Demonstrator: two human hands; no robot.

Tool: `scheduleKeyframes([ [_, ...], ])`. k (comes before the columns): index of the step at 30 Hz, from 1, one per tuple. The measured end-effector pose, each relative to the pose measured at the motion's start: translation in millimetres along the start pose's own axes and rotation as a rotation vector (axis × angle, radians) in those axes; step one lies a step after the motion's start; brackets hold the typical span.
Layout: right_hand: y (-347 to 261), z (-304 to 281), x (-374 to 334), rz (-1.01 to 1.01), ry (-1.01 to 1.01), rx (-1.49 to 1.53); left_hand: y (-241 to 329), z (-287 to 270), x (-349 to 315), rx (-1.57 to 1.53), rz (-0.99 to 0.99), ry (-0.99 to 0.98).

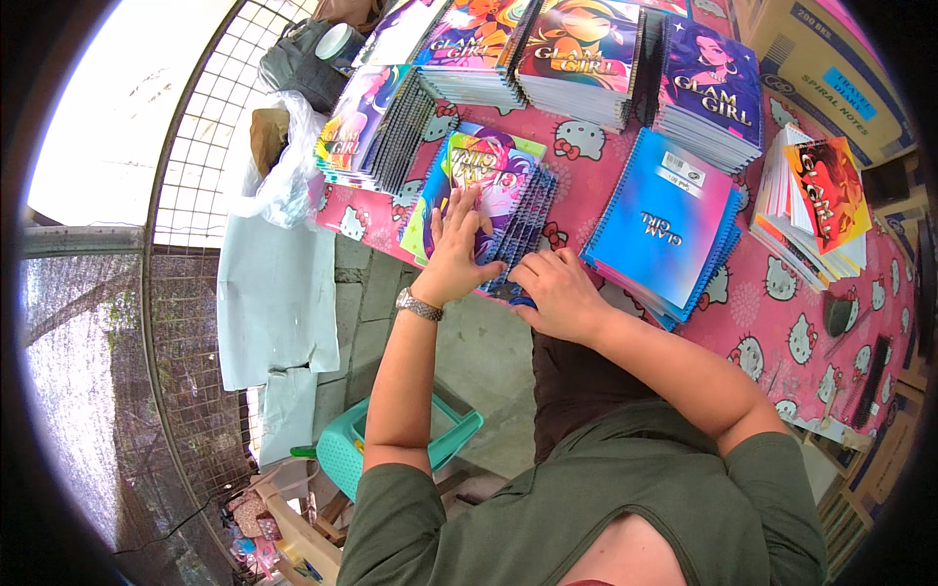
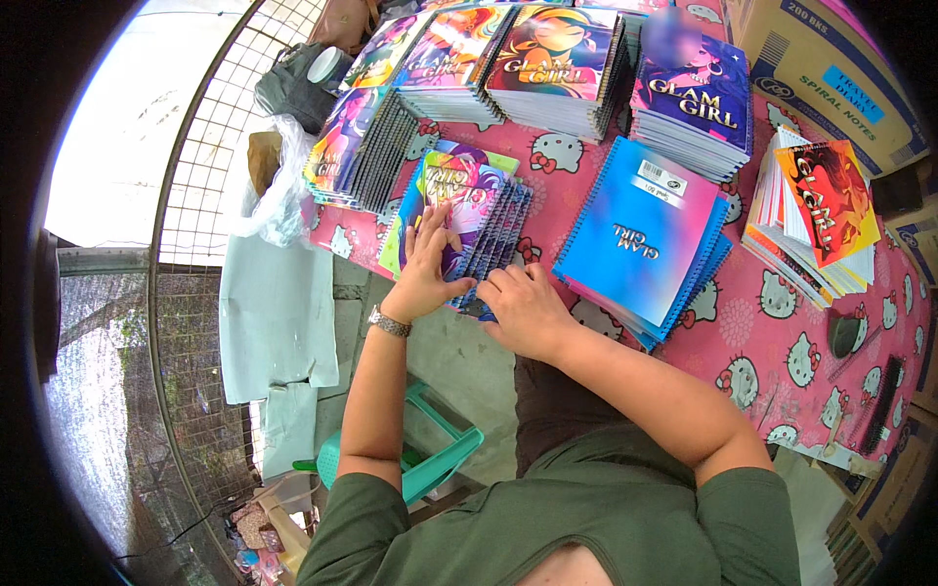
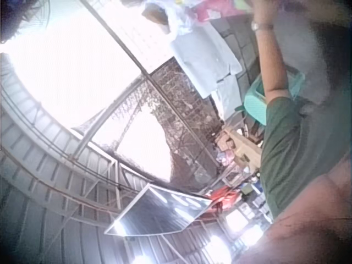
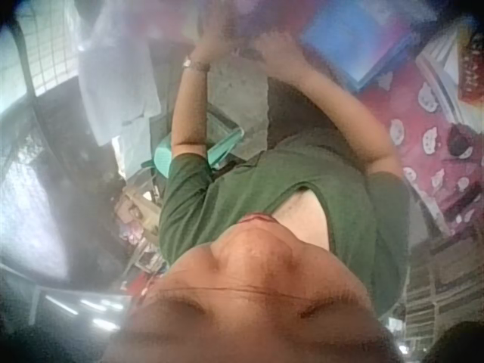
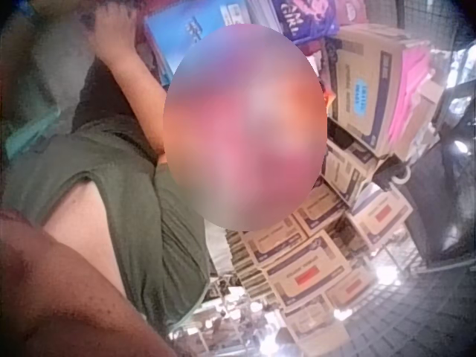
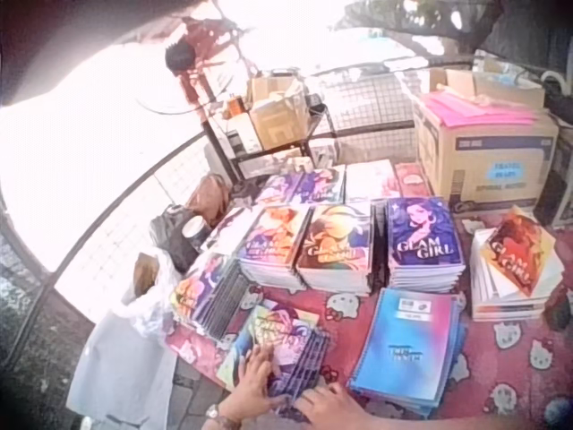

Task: The person sorts through various stacks of spiral-bound notebooks on a table, moving them between piles and aligning the covers by hand.

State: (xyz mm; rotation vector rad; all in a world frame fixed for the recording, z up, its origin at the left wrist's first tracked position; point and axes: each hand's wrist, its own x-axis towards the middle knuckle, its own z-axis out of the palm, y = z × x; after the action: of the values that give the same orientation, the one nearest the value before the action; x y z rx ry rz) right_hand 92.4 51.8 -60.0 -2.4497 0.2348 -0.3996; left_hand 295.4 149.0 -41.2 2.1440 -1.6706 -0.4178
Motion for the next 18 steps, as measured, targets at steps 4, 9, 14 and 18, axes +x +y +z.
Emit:
scheduleKeyframes([
  [4, 0, -1, 0, -0.004, 0.022, -0.007, 2, -3, 1, -0.015, -0.008, -0.019],
  [9, 5, 3, 14, 0.328, -0.332, 0.354, -1, -1, 1, -0.031, -0.006, -0.039],
  [14, 9, 9, -6, 0.194, -0.114, 0.277, 2, 3, 2, 0.049, 0.003, -0.025],
  [18, 9, 1, -18, 0.077, -0.095, 0.079, 5, 5, 2, 0.089, -0.018, -0.029],
])
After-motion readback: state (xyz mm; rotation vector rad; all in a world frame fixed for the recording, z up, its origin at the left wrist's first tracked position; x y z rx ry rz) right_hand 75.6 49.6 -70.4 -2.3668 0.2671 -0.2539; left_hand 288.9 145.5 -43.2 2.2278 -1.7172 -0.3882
